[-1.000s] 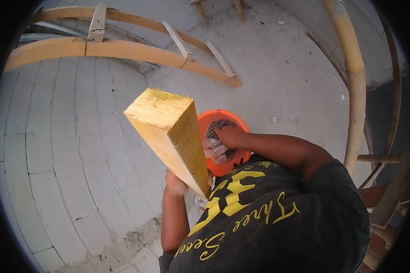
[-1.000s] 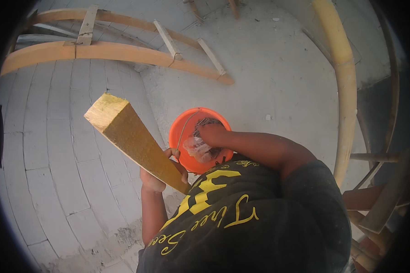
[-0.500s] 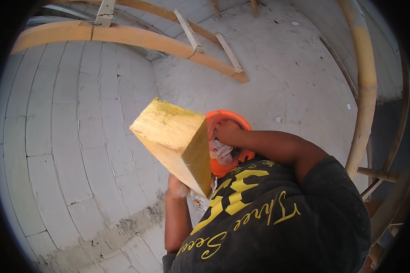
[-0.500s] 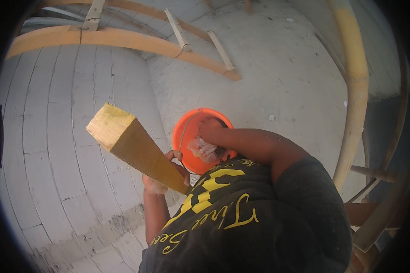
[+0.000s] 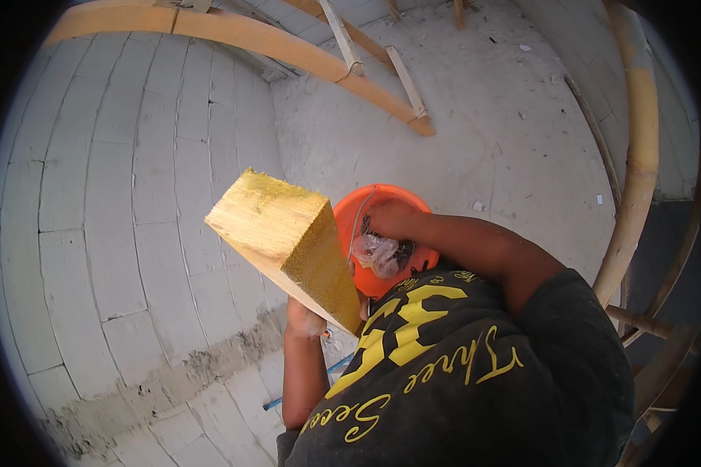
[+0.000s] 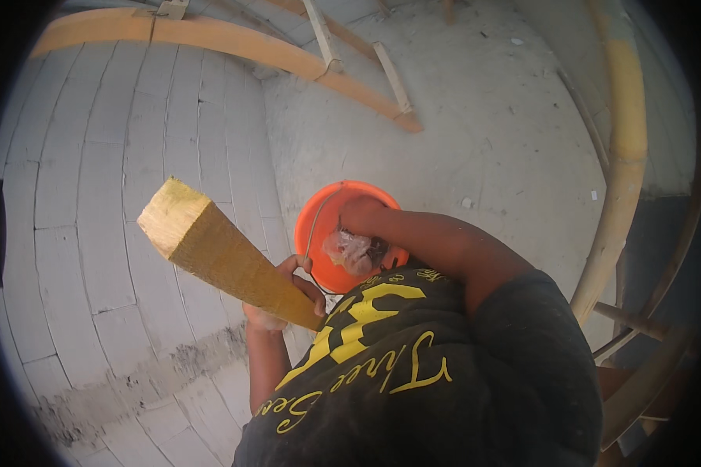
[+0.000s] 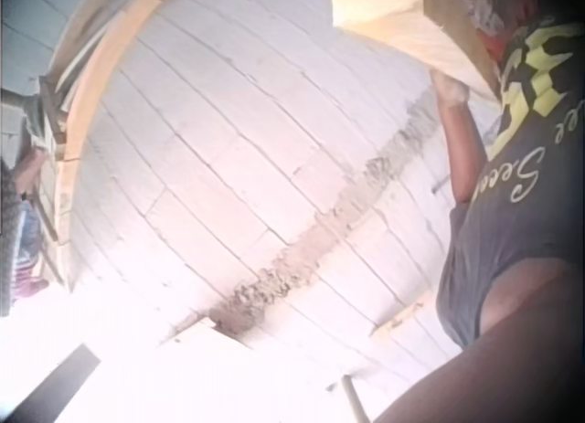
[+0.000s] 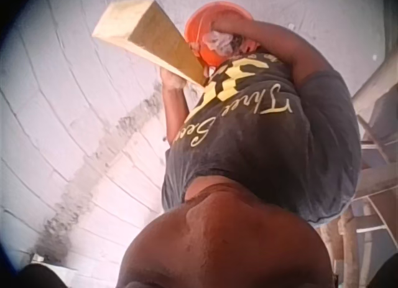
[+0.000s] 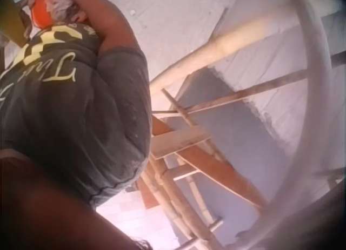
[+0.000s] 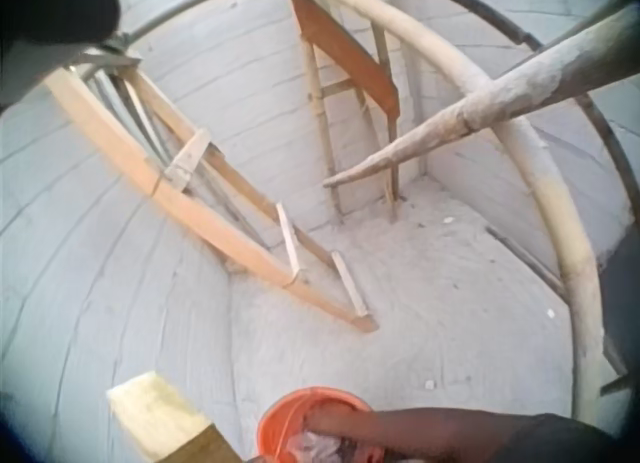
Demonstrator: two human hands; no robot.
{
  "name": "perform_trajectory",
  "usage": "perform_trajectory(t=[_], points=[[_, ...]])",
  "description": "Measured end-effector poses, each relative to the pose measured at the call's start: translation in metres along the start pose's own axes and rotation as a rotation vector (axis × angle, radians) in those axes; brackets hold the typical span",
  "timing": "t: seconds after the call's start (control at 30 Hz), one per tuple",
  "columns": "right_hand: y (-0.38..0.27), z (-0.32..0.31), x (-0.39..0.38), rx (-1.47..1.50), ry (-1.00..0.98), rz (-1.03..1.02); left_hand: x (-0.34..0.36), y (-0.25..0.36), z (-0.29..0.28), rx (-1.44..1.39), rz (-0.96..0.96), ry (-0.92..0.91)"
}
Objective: The person positions a wooden beam on a support block and saws through it using a hand saw, then hands the cut piece up to a worker on a ladder.
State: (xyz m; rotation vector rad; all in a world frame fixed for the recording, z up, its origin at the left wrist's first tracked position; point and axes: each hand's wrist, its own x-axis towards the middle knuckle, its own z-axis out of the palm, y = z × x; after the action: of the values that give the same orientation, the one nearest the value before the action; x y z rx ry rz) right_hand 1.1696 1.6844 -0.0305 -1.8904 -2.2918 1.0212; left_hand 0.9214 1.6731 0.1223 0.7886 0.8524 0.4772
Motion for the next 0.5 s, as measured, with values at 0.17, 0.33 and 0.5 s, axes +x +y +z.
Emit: perform_trajectory(t=[0.17,0.33,0.5], points=[[-0.003,-0.002,-0.01,0.095,0.068,-0.034,-0.009,0.012,0.008,-0.036,-0.063,-0.197],[-0.005,-0.001,-0.016,-0.208,0.179,-0.241,-0.01,0.009,0.009,-0.126,-0.088,-0.268],[-0.01,-0.006,-0.015,-0.108,0.15,-0.192,-0.011,0.007,0.008,-0.134,-0.043,-0.202]])
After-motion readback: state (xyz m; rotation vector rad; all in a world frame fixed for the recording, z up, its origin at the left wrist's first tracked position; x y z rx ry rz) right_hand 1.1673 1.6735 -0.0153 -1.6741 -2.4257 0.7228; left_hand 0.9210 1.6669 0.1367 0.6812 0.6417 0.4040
